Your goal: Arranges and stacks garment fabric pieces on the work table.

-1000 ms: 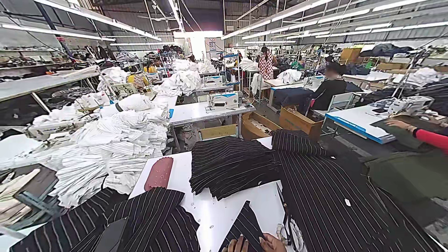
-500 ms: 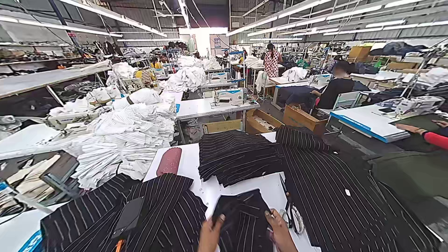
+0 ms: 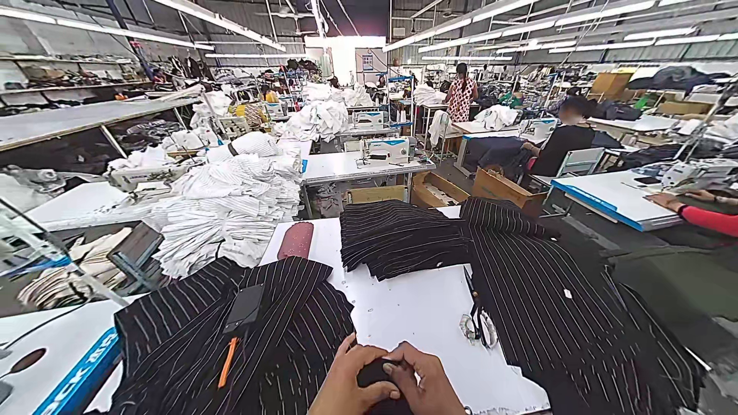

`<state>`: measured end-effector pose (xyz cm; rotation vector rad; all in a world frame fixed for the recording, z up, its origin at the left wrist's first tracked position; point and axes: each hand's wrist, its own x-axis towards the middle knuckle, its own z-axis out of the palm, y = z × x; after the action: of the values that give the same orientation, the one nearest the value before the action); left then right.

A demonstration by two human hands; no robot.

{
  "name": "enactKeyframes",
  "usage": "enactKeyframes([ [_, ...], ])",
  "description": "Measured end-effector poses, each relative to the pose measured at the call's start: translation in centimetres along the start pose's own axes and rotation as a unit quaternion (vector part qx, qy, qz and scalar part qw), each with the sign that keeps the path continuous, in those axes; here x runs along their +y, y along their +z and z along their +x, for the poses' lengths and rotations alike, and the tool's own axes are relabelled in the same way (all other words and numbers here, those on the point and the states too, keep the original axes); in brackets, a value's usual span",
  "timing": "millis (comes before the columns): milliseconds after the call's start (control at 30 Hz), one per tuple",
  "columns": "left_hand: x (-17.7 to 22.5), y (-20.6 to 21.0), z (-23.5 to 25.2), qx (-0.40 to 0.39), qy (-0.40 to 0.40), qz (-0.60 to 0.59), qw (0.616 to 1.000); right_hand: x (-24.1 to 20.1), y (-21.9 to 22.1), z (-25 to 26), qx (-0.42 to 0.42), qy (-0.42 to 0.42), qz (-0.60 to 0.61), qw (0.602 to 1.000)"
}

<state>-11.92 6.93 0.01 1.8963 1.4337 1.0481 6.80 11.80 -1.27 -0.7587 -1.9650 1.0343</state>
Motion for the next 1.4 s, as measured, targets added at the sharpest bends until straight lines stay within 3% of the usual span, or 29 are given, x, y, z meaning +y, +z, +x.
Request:
enactKeyframes([
  [100, -1.8, -0.1, -1.1, -0.008, -0.047, 0.07, 0.996, -0.8, -0.7, -0.8, 0.009, 0.012, 0.05, 0.999],
  [233, -4.5, 1.2, -1.4, -0.11, -0.194, 0.107, 0.969, -2.2, -1.7, -1.9, -0.001, -0.022, 0.073, 0.997],
  [367, -6.9, 2.8, -1.7, -0.134, -0.27, 0.107, 0.947, -2.6, -4.4, -2.5, 0.067, -0.032, 0.061, 0.995],
  [500, -6.2, 2.4, -2.2, -0.056, -0.227, 0.056, 0.971, -2.4, -7.8, -4.0, 0.163, -0.005, 0.035, 0.986],
  [633, -3.3, 3.7, -1.2, 0.075, -0.154, -0.095, 0.981, -2.7, -8.6, -4.7, 0.196, 0.016, 0.008, 0.98],
  [733, -2.1, 5.5, -0.2, 0.189, -0.162, -0.287, 0.925, -2.7, -9.2, -4.3, 0.226, -0.004, -0.02, 0.974],
  [833, -0.9, 6.3, -0.5, 0.199, -0.178, -0.396, 0.879, -2.9, -10.8, -4.1, 0.27, -0.011, -0.049, 0.962],
  [1000, -2.4, 6.4, -1.7, 0.204, -0.152, -0.279, 0.926, -3.2, -12.4, -4.4, 0.298, -0.024, -0.059, 0.952],
  [1200, -2.0, 4.1, -1.5, 0.337, -0.202, -0.366, 0.844, -2.1, -10.4, -4.6, 0.205, 0.003, -0.041, 0.978],
  [1267, -0.9, 4.2, -1.6, 0.343, -0.176, -0.324, 0.864, -1.9, -11.1, -4.2, 0.231, 0.002, -0.071, 0.97],
  [1333, 0.0, 5.4, -2.3, 0.32, -0.1, -0.248, 0.909, -2.2, -12.9, -4.0, 0.277, -0.005, -0.112, 0.954],
  [1400, 0.5, 6.8, -3.3, 0.25, -0.031, -0.123, 0.96, -2.7, -14.7, -4.1, 0.306, -0.009, -0.128, 0.943],
])
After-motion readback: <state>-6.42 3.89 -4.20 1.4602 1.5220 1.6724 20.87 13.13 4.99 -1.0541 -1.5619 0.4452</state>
